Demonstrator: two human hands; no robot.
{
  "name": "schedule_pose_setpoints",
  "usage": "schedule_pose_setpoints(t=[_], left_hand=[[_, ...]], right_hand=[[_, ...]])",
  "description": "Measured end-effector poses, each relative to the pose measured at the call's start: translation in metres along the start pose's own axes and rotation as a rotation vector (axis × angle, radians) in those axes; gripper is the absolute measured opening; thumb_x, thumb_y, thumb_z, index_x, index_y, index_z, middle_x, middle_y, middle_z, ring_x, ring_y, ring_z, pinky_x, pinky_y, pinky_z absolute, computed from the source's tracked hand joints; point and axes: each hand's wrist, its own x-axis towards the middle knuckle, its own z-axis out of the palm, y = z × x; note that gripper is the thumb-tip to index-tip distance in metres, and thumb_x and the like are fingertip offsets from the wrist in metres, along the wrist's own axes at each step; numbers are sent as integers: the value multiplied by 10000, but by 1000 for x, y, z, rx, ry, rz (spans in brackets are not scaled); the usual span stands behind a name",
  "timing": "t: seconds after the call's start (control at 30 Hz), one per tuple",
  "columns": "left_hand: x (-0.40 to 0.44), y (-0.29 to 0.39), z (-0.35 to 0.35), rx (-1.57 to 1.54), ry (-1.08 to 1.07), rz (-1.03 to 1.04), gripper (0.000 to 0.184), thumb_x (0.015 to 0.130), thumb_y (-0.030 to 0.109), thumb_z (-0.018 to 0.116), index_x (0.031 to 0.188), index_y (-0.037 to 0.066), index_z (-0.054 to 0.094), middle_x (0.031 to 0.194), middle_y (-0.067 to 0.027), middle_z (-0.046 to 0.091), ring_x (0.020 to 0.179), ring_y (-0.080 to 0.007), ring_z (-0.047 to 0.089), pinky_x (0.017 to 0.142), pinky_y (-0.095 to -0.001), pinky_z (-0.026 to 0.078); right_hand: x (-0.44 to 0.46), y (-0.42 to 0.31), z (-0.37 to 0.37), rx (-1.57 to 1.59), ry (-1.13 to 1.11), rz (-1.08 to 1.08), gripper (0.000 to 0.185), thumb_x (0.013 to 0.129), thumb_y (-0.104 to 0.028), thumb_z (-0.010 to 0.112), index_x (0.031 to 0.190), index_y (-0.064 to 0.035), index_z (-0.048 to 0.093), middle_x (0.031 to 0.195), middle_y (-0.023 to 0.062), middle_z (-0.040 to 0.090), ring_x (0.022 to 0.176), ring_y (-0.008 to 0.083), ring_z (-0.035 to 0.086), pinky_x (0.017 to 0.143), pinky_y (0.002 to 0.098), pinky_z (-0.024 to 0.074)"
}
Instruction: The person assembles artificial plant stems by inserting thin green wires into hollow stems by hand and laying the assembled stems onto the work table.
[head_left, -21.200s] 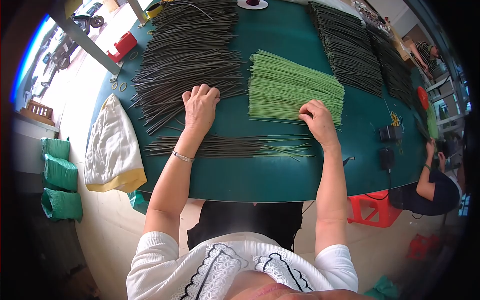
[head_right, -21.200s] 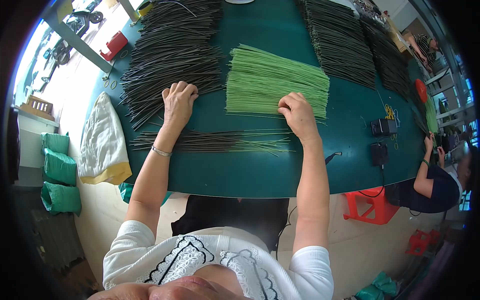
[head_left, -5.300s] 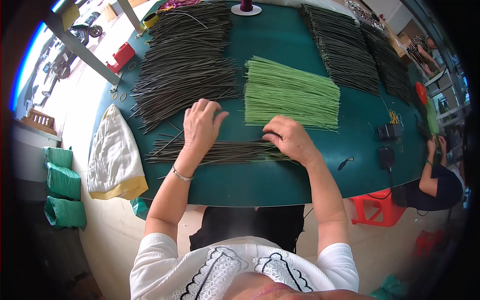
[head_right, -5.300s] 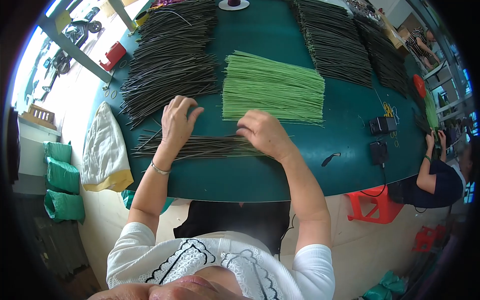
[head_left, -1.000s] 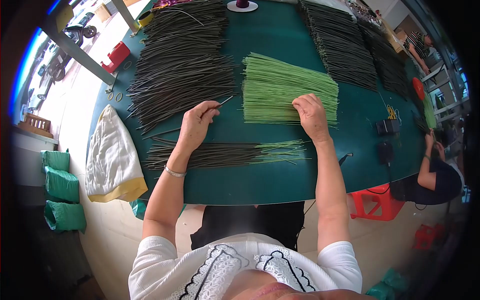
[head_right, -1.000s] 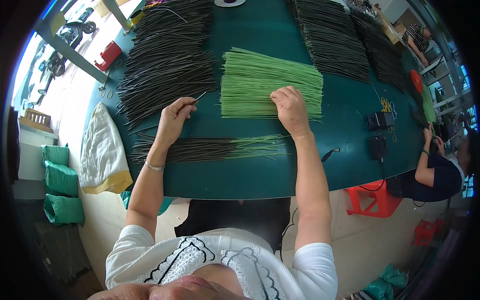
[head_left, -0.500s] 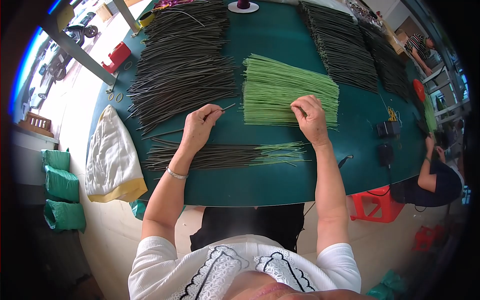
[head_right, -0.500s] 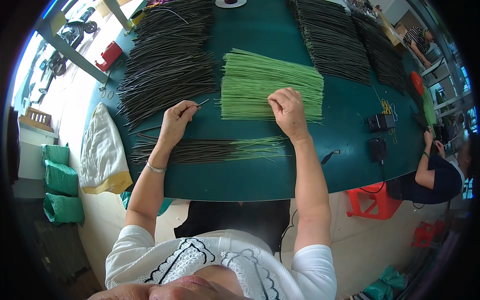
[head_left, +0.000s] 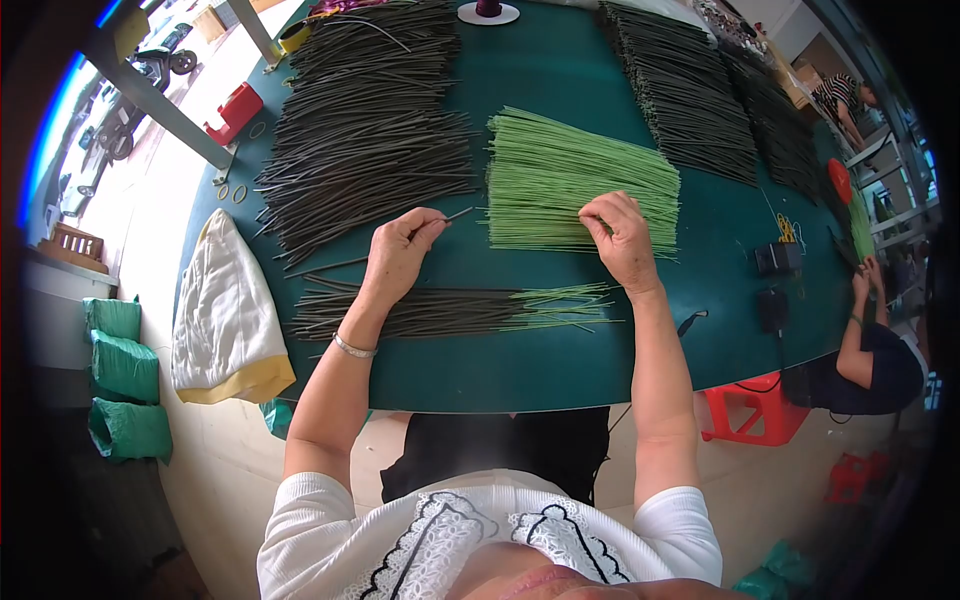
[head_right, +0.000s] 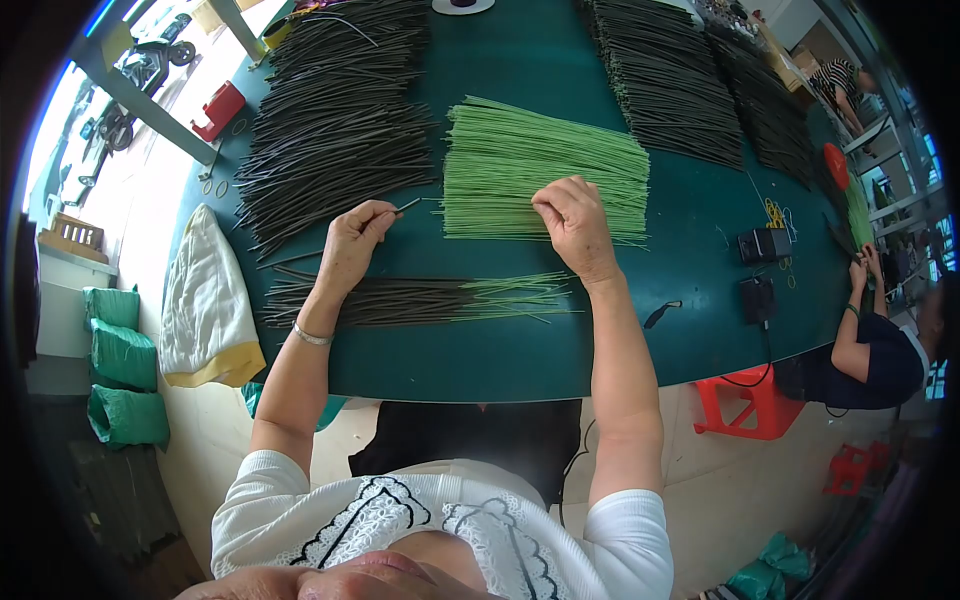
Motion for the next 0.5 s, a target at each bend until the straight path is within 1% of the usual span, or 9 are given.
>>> schedule_pose_setpoints(t=[0.07,0.17,0.23,0.27,0.33,0.37,0.43,0.47,0.5], left_hand=[[0,1,0,1,-5,-2,164,969,151,666,1025,14,734,692,20,530,636,-76,441,570,-251,384],[-1,6,-1,30,-14,-15,159,965,149,671,1015,14,738,688,1,572,634,-80,473,582,-261,416],[-2,9,-1,85,-13,17,151,961,139,678,1017,14,739,759,18,608,676,-75,476,623,-236,430],[-2,8,-1,86,-13,15,151,961,139,678,1017,14,739,759,18,608,676,-75,476,623,-236,430],[-2,5,-1,276,34,211,135,919,134,712,982,21,751,800,-26,629,700,-135,542,639,-278,452],[-3,7,-1,275,32,210,135,919,134,712,982,21,751,800,-26,629,700,-135,542,639,-278,452],[-7,15,0,455,63,455,128,878,129,739,947,24,759,852,-62,621,769,-204,584,711,-332,474],[-10,20,1,453,60,456,128,878,129,739,947,24,759,852,-62,621,769,-204,584,711,-332,474],[-14,25,3,467,32,458,117,876,132,733,937,35,758,860,-61,608,812,-219,586,761,-356,462]], right_hand=[[0,0,0,-3,-3,-8,74,843,-57,732,872,-83,669,847,6,648,845,214,588,826,348,439],[-1,2,1,-8,-6,-23,75,840,-62,736,872,-86,672,844,3,643,840,213,584,828,348,436],[-1,2,1,-8,-7,-30,80,836,-60,740,872,-88,674,845,2,641,838,213,583,830,348,435],[0,1,-1,-31,1,-59,84,832,-55,742,871,-89,676,843,-1,634,839,212,583,816,344,436],[1,-3,-5,-53,8,-84,89,828,-49,744,870,-90,677,841,-4,628,841,212,583,803,340,437],[2,-7,-7,-70,14,-94,91,824,-44,746,866,-82,675,850,-3,622,845,214,583,797,345,448],[3,-20,-9,-88,19,-104,94,819,-38,749,863,-75,673,859,-1,616,850,216,584,792,349,460],[4,-29,-7,-17,-20,-86,105,822,-31,744,886,-65,668,869,14,609,864,228,586,797,358,476],[3,-38,-4,53,-57,-65,118,825,-24,740,910,-55,663,879,29,602,877,240,589,802,367,493]])
